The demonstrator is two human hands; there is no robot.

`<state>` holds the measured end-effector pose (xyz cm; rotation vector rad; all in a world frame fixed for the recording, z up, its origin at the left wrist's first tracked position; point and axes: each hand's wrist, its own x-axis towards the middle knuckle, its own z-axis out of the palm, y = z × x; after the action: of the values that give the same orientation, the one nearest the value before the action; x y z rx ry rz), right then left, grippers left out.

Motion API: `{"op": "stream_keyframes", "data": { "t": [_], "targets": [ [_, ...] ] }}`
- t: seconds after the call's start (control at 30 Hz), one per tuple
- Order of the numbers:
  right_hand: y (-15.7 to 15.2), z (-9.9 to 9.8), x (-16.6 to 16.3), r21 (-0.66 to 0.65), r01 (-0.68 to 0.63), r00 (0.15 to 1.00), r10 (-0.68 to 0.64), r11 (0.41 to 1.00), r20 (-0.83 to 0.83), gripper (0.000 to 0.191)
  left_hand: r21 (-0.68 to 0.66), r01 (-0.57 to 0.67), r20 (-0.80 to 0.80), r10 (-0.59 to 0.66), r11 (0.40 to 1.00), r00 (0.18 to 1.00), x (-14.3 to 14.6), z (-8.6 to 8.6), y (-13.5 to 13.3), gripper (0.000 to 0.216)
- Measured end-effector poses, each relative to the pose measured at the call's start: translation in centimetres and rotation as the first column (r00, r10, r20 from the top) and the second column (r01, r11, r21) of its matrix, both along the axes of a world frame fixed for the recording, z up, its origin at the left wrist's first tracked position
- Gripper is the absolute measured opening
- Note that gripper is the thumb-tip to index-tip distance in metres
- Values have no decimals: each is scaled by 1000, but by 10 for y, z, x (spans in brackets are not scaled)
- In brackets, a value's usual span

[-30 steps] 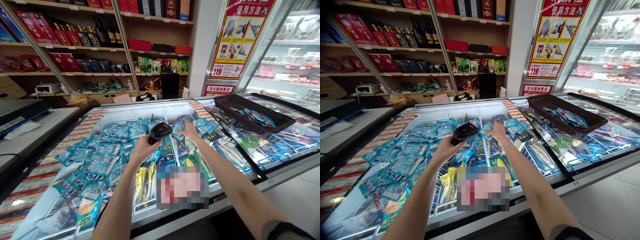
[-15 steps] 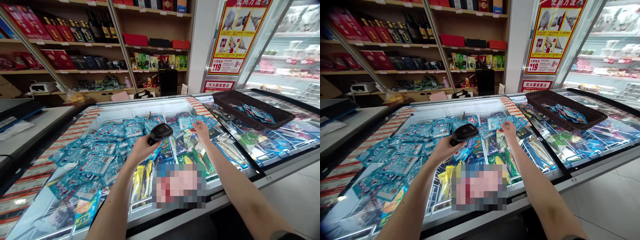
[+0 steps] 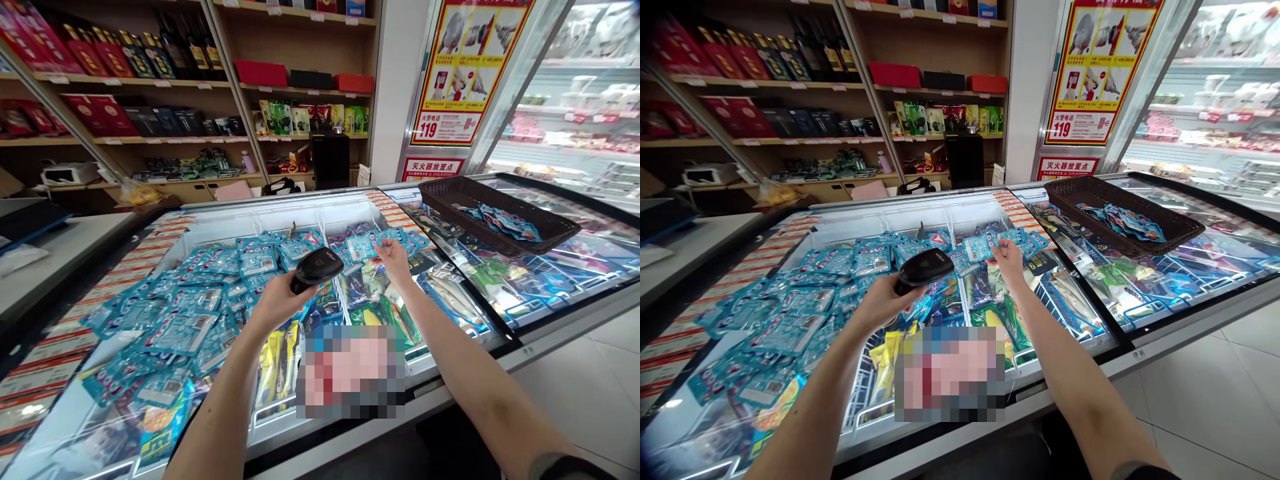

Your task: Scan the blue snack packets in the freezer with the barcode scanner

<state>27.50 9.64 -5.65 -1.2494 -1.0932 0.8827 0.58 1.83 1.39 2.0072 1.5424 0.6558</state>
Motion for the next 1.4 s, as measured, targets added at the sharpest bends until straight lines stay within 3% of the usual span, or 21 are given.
{"op": "stream_keyframes", "data": {
  "t": [0.5,0.7,0.87,0.97,1.07,1.13,1.2,1.27,1.33,1.4],
  "targets": [
    [2,-4,3,18,-19,999,19,1000,-43,48,-24,19,12,-19,1000,1000,4,5,-4,38],
    [-1,6,15,98,105,992,-98,990,-77,48,-12,-11,42,11,1000,999,2,3,-2,39],
    [3,7,47,193,245,960,-266,950,89,44,12,-45,46,44,999,998,-2,3,0,38],
    [5,5,66,181,366,843,-407,913,350,42,33,-76,26,75,997,997,-3,1,1,39],
    [2,8,74,255,487,587,-529,835,613,42,56,-87,12,86,995,996,-4,0,2,40],
    [-2,13,72,332,518,427,-575,788,698,43,63,-90,6,90,994,996,-3,-1,2,39],
    [-6,18,63,376,479,351,-566,793,746,41,62,-95,1,95,994,995,-3,-1,2,39],
    [-8,20,49,369,342,356,-483,864,800,41,58,-102,-2,102,993,995,-3,0,2,40],
    [-9,20,31,313,93,371,-325,945,870,44,53,-105,-5,106,993,994,-2,0,1,40],
    [-10,16,13,220,-187,335,-149,957,930,49,48,-105,-10,106,993,994,-2,1,0,40]
  ]
}}
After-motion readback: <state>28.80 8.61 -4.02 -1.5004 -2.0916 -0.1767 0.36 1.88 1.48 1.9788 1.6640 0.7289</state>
